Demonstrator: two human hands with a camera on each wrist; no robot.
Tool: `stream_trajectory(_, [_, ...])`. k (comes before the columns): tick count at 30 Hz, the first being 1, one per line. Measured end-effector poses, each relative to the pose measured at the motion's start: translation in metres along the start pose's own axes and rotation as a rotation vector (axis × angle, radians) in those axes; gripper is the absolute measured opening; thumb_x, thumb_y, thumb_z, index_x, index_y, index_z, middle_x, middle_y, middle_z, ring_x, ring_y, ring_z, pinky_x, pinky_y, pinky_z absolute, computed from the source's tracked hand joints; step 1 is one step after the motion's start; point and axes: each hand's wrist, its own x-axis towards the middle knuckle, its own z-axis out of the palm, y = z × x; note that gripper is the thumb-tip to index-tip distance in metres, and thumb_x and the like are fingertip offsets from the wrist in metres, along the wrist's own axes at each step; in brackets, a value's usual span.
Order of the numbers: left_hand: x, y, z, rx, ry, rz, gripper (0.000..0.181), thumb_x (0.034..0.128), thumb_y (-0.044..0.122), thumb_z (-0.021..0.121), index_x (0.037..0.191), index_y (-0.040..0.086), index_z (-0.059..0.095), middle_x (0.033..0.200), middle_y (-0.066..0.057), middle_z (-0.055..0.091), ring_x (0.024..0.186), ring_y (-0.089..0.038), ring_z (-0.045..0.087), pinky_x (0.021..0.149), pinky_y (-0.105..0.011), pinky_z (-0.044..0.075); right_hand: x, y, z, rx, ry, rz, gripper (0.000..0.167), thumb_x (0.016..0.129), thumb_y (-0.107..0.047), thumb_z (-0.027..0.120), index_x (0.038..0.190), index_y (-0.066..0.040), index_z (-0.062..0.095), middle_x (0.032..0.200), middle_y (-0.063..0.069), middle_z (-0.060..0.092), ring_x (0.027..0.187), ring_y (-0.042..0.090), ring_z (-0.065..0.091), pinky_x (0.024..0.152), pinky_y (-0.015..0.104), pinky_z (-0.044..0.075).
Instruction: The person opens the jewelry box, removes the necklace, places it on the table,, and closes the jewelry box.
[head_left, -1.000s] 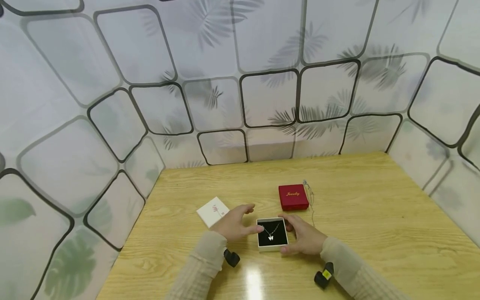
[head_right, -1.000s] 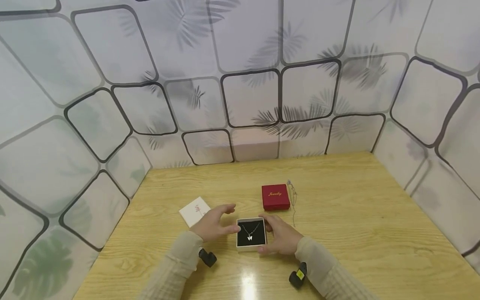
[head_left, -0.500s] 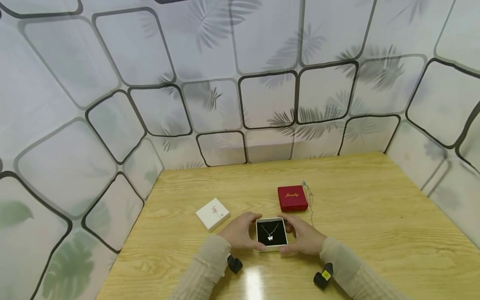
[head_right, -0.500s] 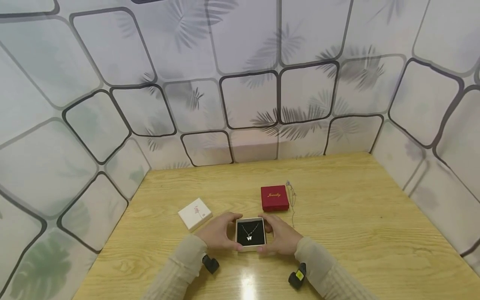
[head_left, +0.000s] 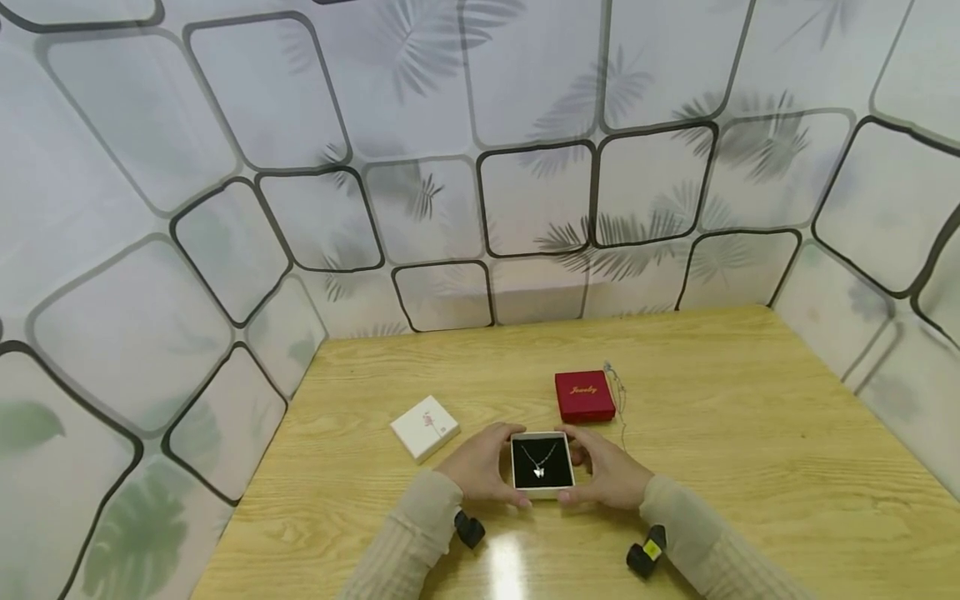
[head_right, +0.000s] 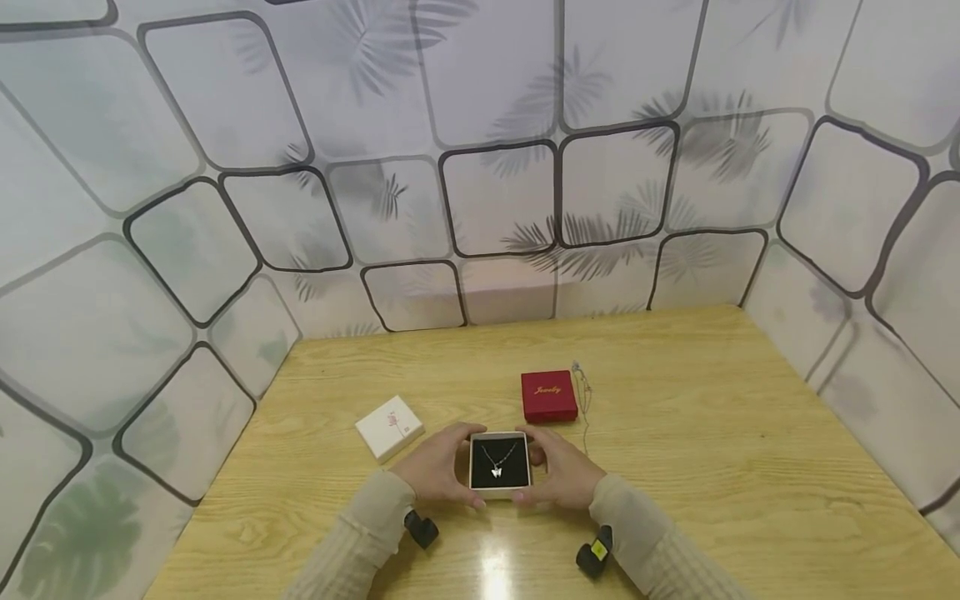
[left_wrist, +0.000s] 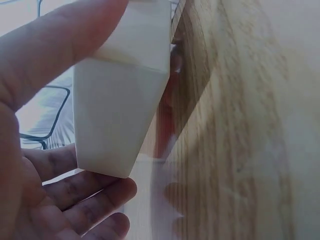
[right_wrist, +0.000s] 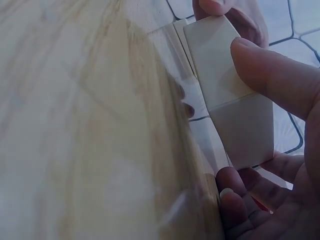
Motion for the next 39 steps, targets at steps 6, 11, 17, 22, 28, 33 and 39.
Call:
stream_trajectory(6, [0.0, 0.0, 0.001, -0.022, 0.019, -0.015, 0.104, 0.0566, 0.052, 0.089, 0.14, 0.009, 0.044, 0.133, -0.003, 0.052, 0.12, -0.016, 0.05, 0.102, -0.034, 0.041, -0.001, -0.003, 0.0, 0.027, -0.007, -0.01, 0.094, 0.076, -0.028, 0.083, 0.146, 0.002, 0.028, 0.131, 0.015, 0.049, 0.109, 0.025, 0.058, 0.095, 0.041, 0.046])
stream_trajectory(11, [-0.001, 0.001, 0.003, -0.024, 0.031, -0.013, 0.101, 0.0583, 0.053, 0.089, 0.138, 0.009, 0.045, 0.133, -0.003, 0.053, 0.121, -0.016, 0.049, 0.103, -0.035, 0.04, -0.003, -0.004, 0.0, 0.039, -0.014, 0.0, 0.095, 0.075, -0.024, 0.085, 0.146, 0.002, 0.027, 0.132, 0.016, 0.048, 0.109, 0.024, 0.058, 0.096, 0.046, 0.045])
stream_trajectory(17, [0.001, 0.0, 0.006, -0.016, 0.058, 0.014, 0.097, 0.0599, 0.05, 0.089, 0.136, 0.008, 0.047, 0.129, -0.003, 0.054, 0.119, -0.015, 0.05, 0.102, -0.034, 0.04, -0.003, -0.003, 0.0, 0.016, -0.025, -0.001, 0.097, 0.075, -0.025, 0.085, 0.147, 0.003, 0.026, 0.132, 0.016, 0.047, 0.109, 0.023, 0.058, 0.095, 0.041, 0.046])
stream_trajectory(22, [0.001, -0.001, 0.008, -0.007, 0.06, 0.013, 0.096, 0.0597, 0.05, 0.089, 0.136, 0.009, 0.046, 0.129, -0.002, 0.054, 0.118, -0.015, 0.05, 0.102, -0.034, 0.041, -0.003, -0.006, -0.001, -0.025, -0.029, 0.015, 0.099, 0.076, -0.029, 0.083, 0.147, 0.004, 0.023, 0.129, 0.015, 0.05, 0.11, 0.024, 0.057, 0.095, 0.042, 0.045])
stream_trajectory(28, [0.0, 0.001, 0.008, 0.006, 0.063, 0.0, 0.097, 0.0602, 0.051, 0.088, 0.137, 0.01, 0.045, 0.131, -0.002, 0.053, 0.12, -0.016, 0.05, 0.102, -0.035, 0.041, -0.004, -0.008, 0.0, -0.062, -0.01, 0.044, 0.093, 0.084, -0.033, 0.076, 0.148, 0.005, 0.021, 0.124, 0.015, 0.055, 0.109, 0.025, 0.058, 0.094, 0.051, 0.042])
stream_trajectory(33, [0.0, 0.004, 0.006, 0.001, 0.07, -0.022, 0.098, 0.0595, 0.051, 0.088, 0.138, 0.01, 0.044, 0.13, -0.001, 0.053, 0.118, -0.015, 0.05, 0.102, -0.035, 0.041, -0.003, -0.013, 0.001, -0.155, 0.084, 0.051, 0.083, 0.086, -0.038, 0.072, 0.147, 0.0, 0.029, 0.127, 0.012, 0.052, 0.106, 0.024, 0.057, 0.089, 0.049, 0.045])
stream_trajectory(39, [-0.001, 0.007, 0.005, 0.025, 0.063, -0.022, 0.099, 0.0616, 0.053, 0.086, 0.139, 0.01, 0.043, 0.132, -0.002, 0.052, 0.12, -0.017, 0.05, 0.102, -0.036, 0.041, 0.0, -0.026, 0.006, -0.354, 0.236, 0.001, 0.065, 0.081, -0.039, 0.077, 0.134, -0.01, 0.052, 0.129, 0.004, 0.05, 0.112, 0.025, 0.049, 0.093, 0.051, 0.046])
